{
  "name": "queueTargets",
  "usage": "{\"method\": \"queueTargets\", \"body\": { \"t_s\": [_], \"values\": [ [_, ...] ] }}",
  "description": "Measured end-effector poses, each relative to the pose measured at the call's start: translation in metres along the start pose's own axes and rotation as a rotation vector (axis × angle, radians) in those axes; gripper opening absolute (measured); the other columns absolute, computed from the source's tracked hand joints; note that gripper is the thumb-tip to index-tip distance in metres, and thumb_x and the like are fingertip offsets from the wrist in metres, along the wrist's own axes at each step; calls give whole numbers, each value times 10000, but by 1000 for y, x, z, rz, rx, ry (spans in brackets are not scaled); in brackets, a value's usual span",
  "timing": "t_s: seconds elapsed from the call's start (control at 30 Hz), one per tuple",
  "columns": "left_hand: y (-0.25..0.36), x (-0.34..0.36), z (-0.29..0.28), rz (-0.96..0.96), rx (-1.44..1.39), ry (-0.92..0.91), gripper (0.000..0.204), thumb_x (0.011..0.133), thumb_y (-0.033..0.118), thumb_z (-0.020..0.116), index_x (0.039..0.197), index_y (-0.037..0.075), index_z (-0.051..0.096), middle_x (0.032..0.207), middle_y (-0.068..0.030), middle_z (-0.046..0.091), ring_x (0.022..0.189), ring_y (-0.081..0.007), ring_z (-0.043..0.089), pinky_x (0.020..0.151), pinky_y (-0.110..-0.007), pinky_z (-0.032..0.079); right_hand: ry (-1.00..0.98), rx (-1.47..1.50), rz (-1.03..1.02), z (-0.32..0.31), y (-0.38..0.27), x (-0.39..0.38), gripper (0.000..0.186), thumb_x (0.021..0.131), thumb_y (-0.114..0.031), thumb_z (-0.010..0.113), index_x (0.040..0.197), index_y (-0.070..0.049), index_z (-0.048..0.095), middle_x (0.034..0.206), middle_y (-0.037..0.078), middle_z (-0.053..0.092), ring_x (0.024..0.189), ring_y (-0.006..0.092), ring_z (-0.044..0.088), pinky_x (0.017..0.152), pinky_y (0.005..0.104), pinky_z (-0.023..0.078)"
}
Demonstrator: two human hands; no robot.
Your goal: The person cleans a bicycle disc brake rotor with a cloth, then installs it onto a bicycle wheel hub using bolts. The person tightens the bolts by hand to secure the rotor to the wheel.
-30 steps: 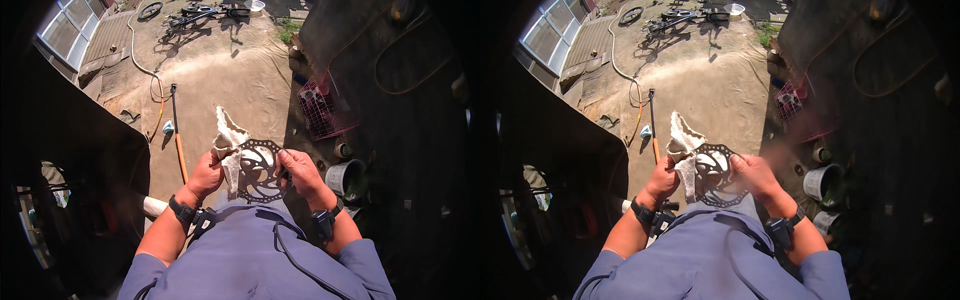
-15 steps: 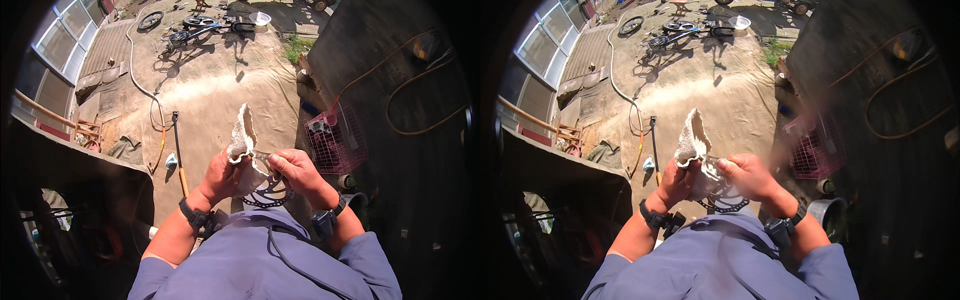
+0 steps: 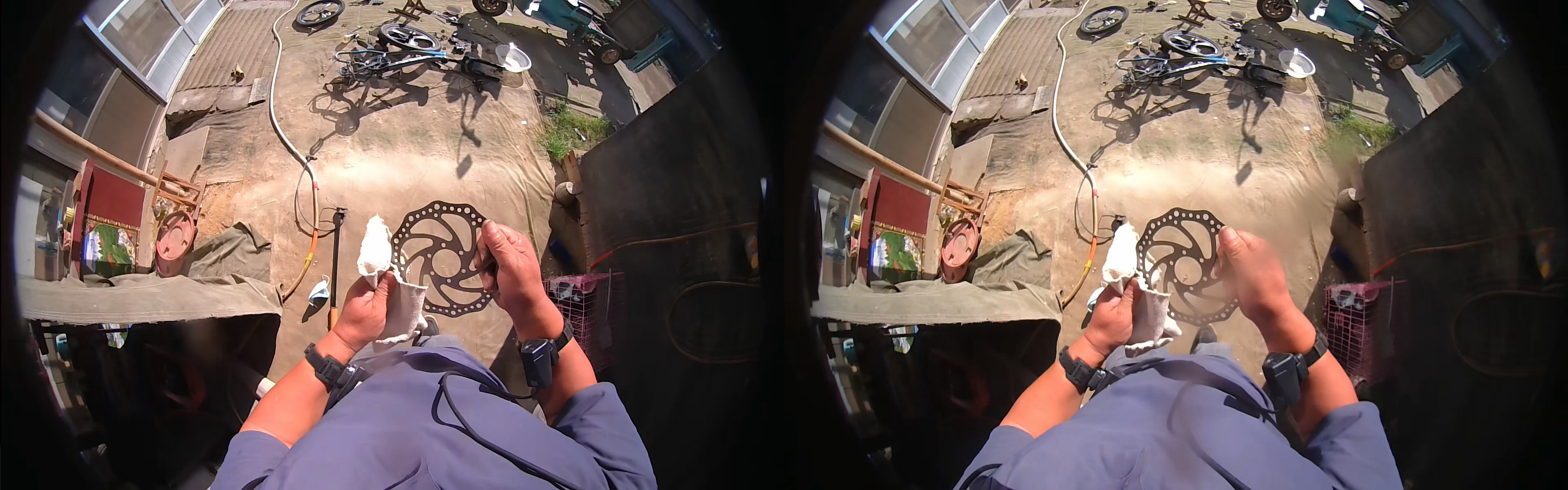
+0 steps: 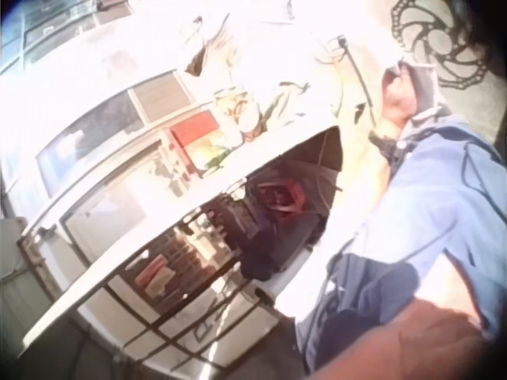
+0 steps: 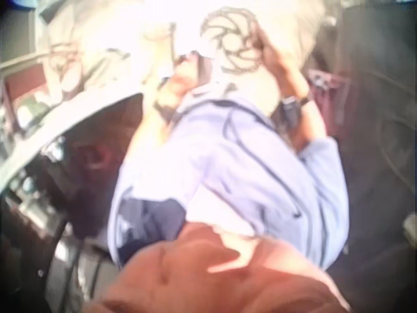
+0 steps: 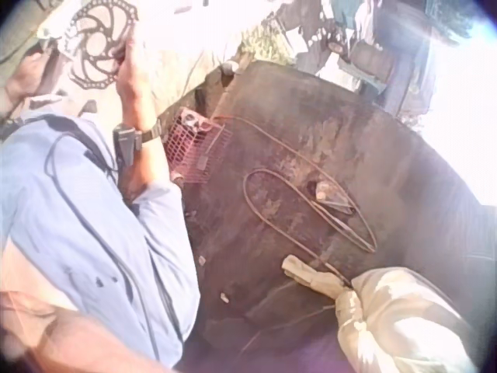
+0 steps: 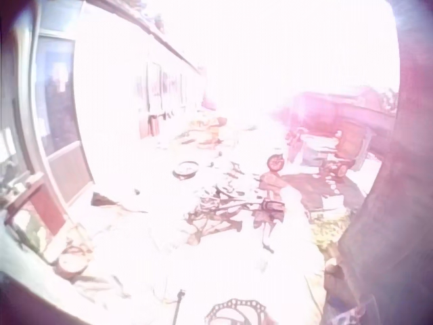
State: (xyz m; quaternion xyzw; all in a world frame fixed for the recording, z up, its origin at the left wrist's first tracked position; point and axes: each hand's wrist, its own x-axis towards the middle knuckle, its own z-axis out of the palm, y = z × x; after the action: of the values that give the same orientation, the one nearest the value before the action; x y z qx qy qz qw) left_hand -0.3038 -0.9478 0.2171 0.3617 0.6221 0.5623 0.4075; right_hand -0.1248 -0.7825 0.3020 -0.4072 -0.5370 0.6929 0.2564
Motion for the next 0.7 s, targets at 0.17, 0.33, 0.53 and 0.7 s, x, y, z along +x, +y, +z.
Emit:
{"method": "queueTargets", "body": {
  "t_s": [0.17, 0.33, 0.53, 0.7],
  "values": [
    [23, 100, -66, -226, -357, -32, 332, 1101, 286, 477, 1200, 5, 623, 1117, -17, 659, 976, -97, 584, 870, -259, 493, -12, 75, -13, 44, -21, 79, 443, 1071, -417, 501, 784, -83, 547, 671, 42, 571, 427, 81, 471, 392, 210, 329],
    [46, 180, -82, -356, -670, 9, 299, 1084, 275, 519, 1183, 16, 629, 1068, -23, 667, 937, -113, 617, 835, -280, 524, -171, 98, 33, 52, -30, 148, 372, 1059, -351, 551, 868, -38, 612, 788, 52, 634, 606, 149, 619, 585, 264, 494],
    [44, 289, -101, -214, -468, 34, 221, 1060, 241, 574, 1047, 36, 655, 933, -13, 670, 830, -103, 610, 740, -272, 529, -280, 84, 120, 31, -62, 247, 257, 1010, -291, 654, 970, -38, 675, 889, 24, 692, 795, 124, 644, 736, 278, 499],
    [67, 378, -102, -167, -282, 77, 223, 1039, 211, 617, 979, 15, 705, 860, -9, 701, 813, -95, 620, 729, -272, 504, -323, -280, 136, 0, -79, 357, 362, 947, -289, 709, 1106, 27, 631, 930, 83, 670, 903, 172, 644, 783, 330, 526]
  ]
}}
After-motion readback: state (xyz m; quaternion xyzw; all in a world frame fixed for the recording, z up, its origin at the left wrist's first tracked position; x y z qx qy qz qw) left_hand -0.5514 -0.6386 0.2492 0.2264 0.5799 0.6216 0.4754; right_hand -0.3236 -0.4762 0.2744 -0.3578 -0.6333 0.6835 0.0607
